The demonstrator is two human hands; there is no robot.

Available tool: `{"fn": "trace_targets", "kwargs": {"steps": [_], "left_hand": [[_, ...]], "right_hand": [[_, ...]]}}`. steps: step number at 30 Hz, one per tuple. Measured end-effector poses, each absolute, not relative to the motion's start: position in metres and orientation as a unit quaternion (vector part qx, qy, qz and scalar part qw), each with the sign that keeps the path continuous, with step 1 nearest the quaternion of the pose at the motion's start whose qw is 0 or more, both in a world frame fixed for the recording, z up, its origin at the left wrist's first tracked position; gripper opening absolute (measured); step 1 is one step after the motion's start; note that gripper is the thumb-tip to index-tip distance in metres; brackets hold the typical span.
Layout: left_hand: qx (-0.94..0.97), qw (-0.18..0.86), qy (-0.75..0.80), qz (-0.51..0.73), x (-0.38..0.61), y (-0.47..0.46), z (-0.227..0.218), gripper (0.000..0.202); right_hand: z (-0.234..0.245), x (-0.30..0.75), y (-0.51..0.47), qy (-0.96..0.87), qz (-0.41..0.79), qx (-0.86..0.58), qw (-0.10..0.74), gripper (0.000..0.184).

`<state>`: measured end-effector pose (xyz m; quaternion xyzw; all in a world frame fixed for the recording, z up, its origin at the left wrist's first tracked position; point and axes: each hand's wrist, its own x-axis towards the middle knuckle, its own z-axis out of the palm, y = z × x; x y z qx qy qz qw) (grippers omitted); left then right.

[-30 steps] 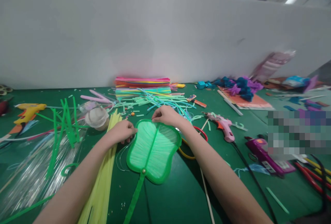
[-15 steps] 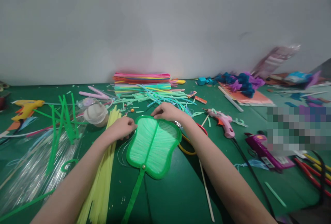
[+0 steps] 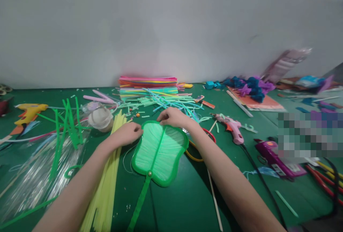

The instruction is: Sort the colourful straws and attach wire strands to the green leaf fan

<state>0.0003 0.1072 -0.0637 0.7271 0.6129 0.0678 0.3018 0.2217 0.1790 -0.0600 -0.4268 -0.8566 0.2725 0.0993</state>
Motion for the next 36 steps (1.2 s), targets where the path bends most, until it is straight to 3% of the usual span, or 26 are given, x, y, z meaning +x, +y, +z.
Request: {"fn": "trace_targets", "kwargs": {"steps": [11,27,31,36], "left_hand": [[0.742,0.282,0.603,0.081,0.001,0.108,-0.064,0.034],[0.695,0.265,0.657,0.120,-0.008,0.116,-0.063,0.034],[0.687,0.245,0.665,0.157,-0.006,0.114,-0.051,0.033],[0.669,0.274,0.661,0.202,-0.008,0.114,-0.048,0.037]], "right_hand": [[-0.066,0.206,0.173,-0.850,0.227,-0.459,0.124,0.008],[-0.070,0.202,0.173,-0.823,0.266,-0.471,0.175,0.008],[-0.069,0.202,0.175,-0.810,0.308,-0.460,0.194,0.009],[-0.067,0.210,0.177,-0.766,0.417,-0.438,0.217,0.023]]}}
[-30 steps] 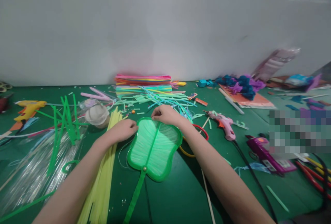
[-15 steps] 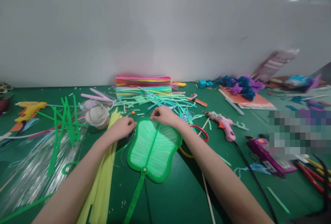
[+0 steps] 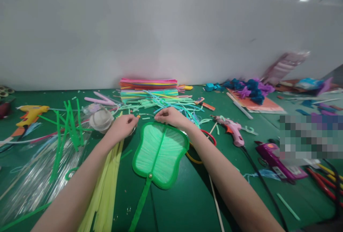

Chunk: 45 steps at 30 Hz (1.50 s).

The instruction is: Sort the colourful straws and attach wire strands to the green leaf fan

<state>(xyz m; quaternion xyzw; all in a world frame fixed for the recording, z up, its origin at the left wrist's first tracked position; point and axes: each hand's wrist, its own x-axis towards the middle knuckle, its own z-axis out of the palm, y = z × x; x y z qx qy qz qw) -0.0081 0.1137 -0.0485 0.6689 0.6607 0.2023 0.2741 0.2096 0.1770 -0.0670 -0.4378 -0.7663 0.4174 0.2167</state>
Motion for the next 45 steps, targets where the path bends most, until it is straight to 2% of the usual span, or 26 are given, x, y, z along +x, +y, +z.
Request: {"fn": "trace_targets", "kwargs": {"steps": [4,7,11,17,20,26,30,36,41,45], "left_hand": [[0.660,0.331,0.633,0.232,-0.010,0.112,-0.047,0.039],[0.647,0.370,0.609,0.271,-0.008,0.107,-0.036,0.041],[0.602,0.415,0.573,0.370,-0.002,0.099,-0.018,0.039],[0.544,0.401,0.567,0.471,0.001,0.095,-0.008,0.032],[0.525,0.391,0.574,0.493,0.000,0.094,-0.003,0.030],[0.525,0.427,0.550,0.488,0.002,0.088,0.005,0.030],[0.492,0.480,0.532,0.495,0.007,0.085,0.007,0.027],[0.384,0.574,0.500,0.523,0.016,0.082,0.014,0.010],[0.310,0.632,0.455,0.546,0.019,0.079,0.019,0.009],[0.343,0.659,0.395,0.540,0.019,0.076,0.020,0.013]], "right_hand": [[-0.065,0.215,0.177,-0.643,0.592,-0.409,0.262,0.025],[-0.059,0.216,0.175,-0.594,0.658,-0.383,0.257,0.022],[-0.046,0.214,0.170,-0.589,0.678,-0.347,0.272,0.023],[-0.025,0.214,0.159,-0.566,0.724,-0.281,0.277,0.025],[-0.020,0.217,0.156,-0.555,0.739,-0.276,0.263,0.027],[-0.017,0.218,0.157,-0.553,0.720,-0.287,0.304,0.026],[-0.007,0.217,0.152,-0.588,0.659,-0.326,0.337,0.022],[0.011,0.211,0.139,-0.687,0.436,-0.368,0.450,0.017],[0.021,0.211,0.130,-0.766,0.233,-0.383,0.460,0.012],[0.022,0.209,0.125,-0.804,0.147,-0.334,0.469,0.012]]}}
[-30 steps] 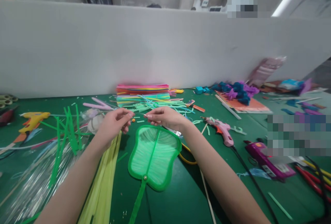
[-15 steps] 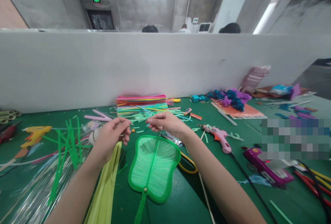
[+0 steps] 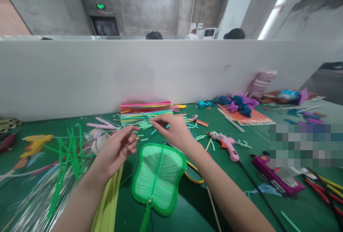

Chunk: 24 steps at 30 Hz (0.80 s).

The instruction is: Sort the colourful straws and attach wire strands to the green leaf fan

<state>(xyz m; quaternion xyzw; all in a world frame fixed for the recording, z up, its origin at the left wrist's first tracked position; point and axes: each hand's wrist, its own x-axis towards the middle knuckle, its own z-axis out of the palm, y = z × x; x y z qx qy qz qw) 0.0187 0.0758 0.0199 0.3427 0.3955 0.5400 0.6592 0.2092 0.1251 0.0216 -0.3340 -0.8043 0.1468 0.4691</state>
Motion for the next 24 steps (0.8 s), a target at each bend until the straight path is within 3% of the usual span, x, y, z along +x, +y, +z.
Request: {"fn": "trace_targets", "kwargs": {"steps": [13,24], "left_hand": [[0.308,0.706,0.354,0.530,0.0209,0.0733,0.0230,0.025],[0.373,0.660,0.381,0.529,0.0217,0.0707,0.0215,0.023]], "right_hand": [[0.0136,0.2016,0.1225,-0.823,0.070,-0.272,0.494,0.015],[0.0124,0.1989,0.1224,-0.814,0.029,-0.276,0.511,0.014]]}}
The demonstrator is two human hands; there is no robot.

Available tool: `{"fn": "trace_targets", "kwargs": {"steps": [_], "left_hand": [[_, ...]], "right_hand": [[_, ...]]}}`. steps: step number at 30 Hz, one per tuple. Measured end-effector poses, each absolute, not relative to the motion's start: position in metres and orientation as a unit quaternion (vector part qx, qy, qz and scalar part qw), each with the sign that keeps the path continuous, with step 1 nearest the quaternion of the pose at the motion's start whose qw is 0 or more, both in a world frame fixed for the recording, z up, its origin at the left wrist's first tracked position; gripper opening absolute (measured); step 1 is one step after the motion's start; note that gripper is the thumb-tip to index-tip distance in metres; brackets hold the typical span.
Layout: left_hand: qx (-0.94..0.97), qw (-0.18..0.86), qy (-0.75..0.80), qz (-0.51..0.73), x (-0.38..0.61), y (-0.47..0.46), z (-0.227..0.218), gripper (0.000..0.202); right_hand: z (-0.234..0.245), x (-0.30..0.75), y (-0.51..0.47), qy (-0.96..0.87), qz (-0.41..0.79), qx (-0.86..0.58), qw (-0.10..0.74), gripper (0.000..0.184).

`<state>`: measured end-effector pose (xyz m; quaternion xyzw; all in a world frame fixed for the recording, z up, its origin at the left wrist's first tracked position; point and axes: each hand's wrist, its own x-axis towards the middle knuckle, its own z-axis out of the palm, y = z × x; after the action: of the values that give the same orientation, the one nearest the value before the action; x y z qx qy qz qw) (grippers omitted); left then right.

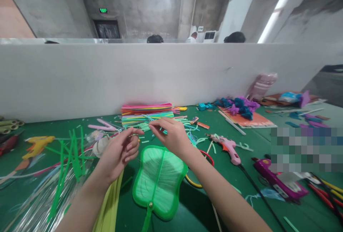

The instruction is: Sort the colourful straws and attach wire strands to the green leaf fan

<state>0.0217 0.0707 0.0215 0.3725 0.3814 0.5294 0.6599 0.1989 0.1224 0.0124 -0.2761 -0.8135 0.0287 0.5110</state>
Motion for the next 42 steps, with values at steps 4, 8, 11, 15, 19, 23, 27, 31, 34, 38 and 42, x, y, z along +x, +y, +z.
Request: {"fn": "trace_targets", "kwargs": {"steps": [4,8,11,15,19,23,27,31,34,38,42], "left_hand": [[0.393,0.629,0.403,0.536,0.020,0.071,0.019,0.024],[0.392,0.630,0.401,0.538,0.016,0.071,0.020,0.023],[0.393,0.629,0.403,0.537,0.015,0.070,0.020,0.023],[0.397,0.626,0.409,0.532,0.015,0.070,0.021,0.023],[0.411,0.632,0.408,0.516,0.016,0.070,0.023,0.024],[0.420,0.646,0.394,0.502,0.015,0.070,0.025,0.025],[0.417,0.660,0.392,0.486,0.012,0.068,0.026,0.026],[0.412,0.676,0.388,0.472,0.010,0.067,0.028,0.028],[0.402,0.693,0.375,0.466,0.010,0.068,0.029,0.028],[0.397,0.695,0.362,0.478,0.013,0.068,0.029,0.029],[0.428,0.668,0.385,0.472,0.011,0.067,0.028,0.024]], "right_hand": [[0.014,0.199,0.121,-0.813,0.067,-0.259,0.517,0.010],[0.016,0.203,0.122,-0.811,0.100,-0.255,0.517,0.009],[0.016,0.205,0.123,-0.815,0.085,-0.256,0.513,0.007],[0.015,0.205,0.124,-0.818,0.068,-0.251,0.513,0.007],[0.016,0.205,0.123,-0.818,0.068,-0.256,0.510,0.007],[0.020,0.206,0.120,-0.820,0.082,-0.274,0.495,0.008],[0.027,0.206,0.116,-0.801,0.166,-0.297,0.492,0.007],[0.031,0.206,0.115,-0.781,0.262,-0.305,0.478,0.005],[0.030,0.207,0.115,-0.775,0.290,-0.303,0.474,0.006],[0.029,0.209,0.116,-0.775,0.279,-0.308,0.477,0.006],[0.030,0.212,0.117,-0.774,0.257,-0.319,0.482,0.005]]}}
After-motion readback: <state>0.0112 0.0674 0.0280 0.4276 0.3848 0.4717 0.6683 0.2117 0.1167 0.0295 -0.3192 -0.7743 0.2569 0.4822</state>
